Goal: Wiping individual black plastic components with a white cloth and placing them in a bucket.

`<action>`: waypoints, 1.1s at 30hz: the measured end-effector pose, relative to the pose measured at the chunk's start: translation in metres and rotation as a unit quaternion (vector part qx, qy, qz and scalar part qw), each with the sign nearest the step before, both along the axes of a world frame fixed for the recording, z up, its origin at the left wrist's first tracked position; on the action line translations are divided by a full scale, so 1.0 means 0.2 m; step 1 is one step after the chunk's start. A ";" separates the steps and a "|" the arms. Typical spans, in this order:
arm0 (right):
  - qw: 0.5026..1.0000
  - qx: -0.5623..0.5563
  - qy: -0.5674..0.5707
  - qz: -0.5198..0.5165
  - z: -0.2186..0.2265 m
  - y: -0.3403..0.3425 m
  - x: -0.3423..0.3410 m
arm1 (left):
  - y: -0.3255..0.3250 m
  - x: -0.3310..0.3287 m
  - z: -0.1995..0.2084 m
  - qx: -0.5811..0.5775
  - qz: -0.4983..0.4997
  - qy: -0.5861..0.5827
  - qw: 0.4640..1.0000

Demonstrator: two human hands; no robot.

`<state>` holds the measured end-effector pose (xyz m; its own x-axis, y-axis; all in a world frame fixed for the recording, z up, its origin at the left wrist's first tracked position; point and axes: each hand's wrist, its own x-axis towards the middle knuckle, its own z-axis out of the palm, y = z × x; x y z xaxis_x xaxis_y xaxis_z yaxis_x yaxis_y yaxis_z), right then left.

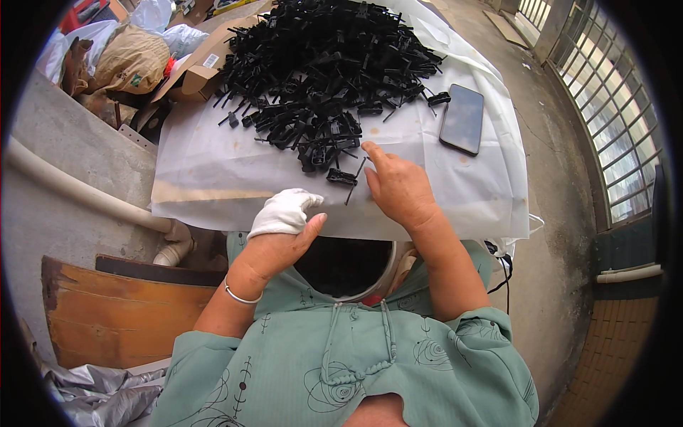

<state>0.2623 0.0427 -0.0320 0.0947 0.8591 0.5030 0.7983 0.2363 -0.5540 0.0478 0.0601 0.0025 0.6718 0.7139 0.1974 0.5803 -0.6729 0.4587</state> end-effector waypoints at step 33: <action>0.939 -0.113 0.274 0.176 -0.01 -0.09 -0.20 | -0.04 0.13 -0.10 -0.064 0.056 -0.210 0.974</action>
